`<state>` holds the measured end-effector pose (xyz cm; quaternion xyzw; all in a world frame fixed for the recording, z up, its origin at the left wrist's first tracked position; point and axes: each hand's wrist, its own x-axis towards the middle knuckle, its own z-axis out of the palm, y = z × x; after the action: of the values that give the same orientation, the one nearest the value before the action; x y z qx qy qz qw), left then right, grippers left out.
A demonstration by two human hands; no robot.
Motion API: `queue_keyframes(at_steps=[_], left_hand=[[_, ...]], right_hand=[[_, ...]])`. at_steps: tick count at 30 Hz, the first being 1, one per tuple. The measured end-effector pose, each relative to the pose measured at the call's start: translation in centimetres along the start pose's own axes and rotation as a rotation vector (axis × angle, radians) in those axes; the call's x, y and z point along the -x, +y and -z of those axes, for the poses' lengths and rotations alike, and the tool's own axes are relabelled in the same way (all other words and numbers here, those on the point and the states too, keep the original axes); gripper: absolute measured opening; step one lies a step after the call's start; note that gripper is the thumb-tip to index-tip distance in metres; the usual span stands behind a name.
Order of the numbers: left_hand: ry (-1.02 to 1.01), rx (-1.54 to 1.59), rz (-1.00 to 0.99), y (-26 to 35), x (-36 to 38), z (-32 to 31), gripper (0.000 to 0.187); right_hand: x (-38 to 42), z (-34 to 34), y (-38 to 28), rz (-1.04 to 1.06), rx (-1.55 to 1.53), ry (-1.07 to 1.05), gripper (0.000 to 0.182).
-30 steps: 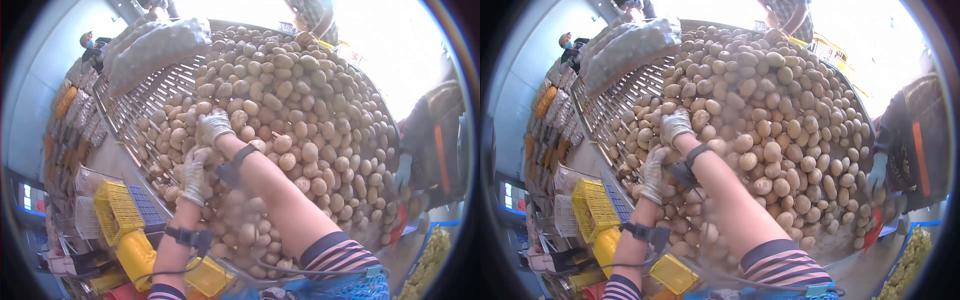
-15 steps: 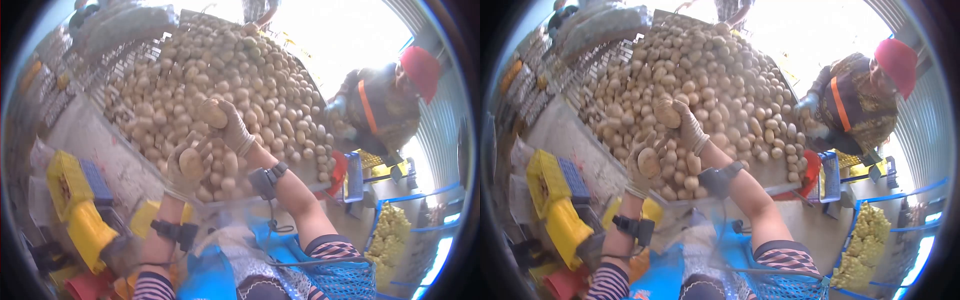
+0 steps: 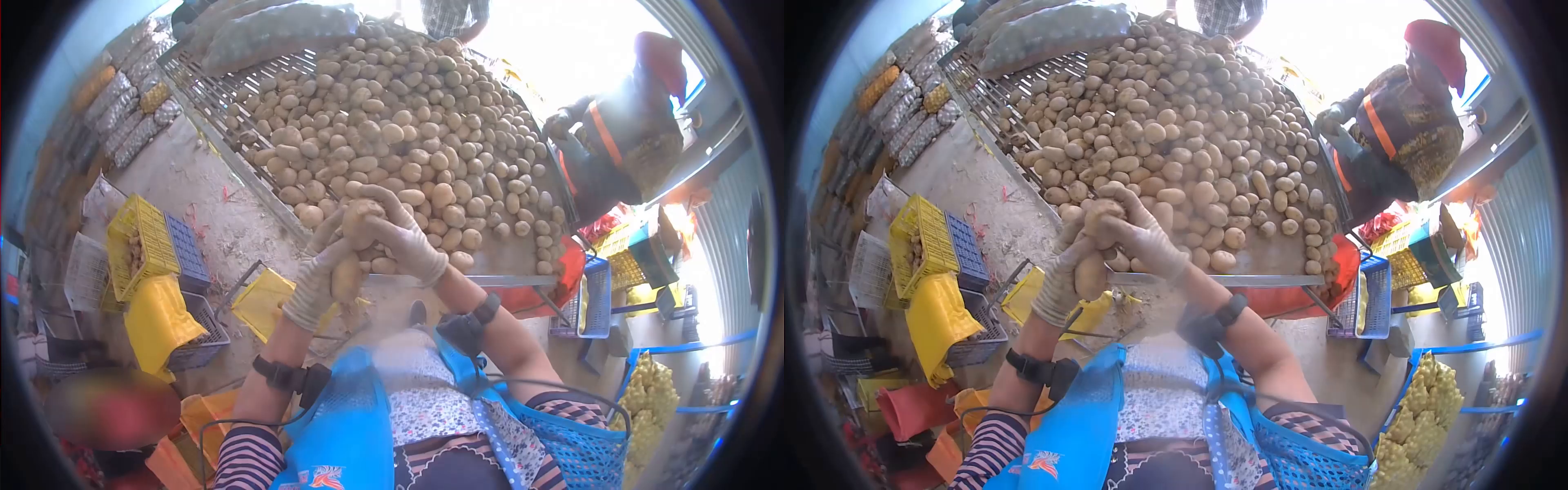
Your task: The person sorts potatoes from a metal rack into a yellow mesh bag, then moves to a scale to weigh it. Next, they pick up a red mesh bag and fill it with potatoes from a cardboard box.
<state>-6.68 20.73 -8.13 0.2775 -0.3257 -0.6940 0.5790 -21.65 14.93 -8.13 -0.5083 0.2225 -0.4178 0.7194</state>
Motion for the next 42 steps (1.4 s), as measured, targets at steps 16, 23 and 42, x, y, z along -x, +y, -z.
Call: queue_keyframes(at_steps=[16, 23, 42], left_hand=[[-0.005, 0.16, 0.224, -4.4, -4.1, -3.5, 0.047], [0.201, 0.26, 0.194, -6.0, 4.1, 5.3, 0.041], [0.314, 0.957, -0.842, -8.5, 42.2, 28.2, 0.029]], right_hand=[[-0.4, 6.9, 2.4, 0.218, 0.463, 0.312, 0.045], [-0.7, 2.7, 9.1, -0.074, 0.459, -0.178, 0.043], [1.1, -0.8, 9.4, -0.683, 0.521, 0.055, 0.036]])
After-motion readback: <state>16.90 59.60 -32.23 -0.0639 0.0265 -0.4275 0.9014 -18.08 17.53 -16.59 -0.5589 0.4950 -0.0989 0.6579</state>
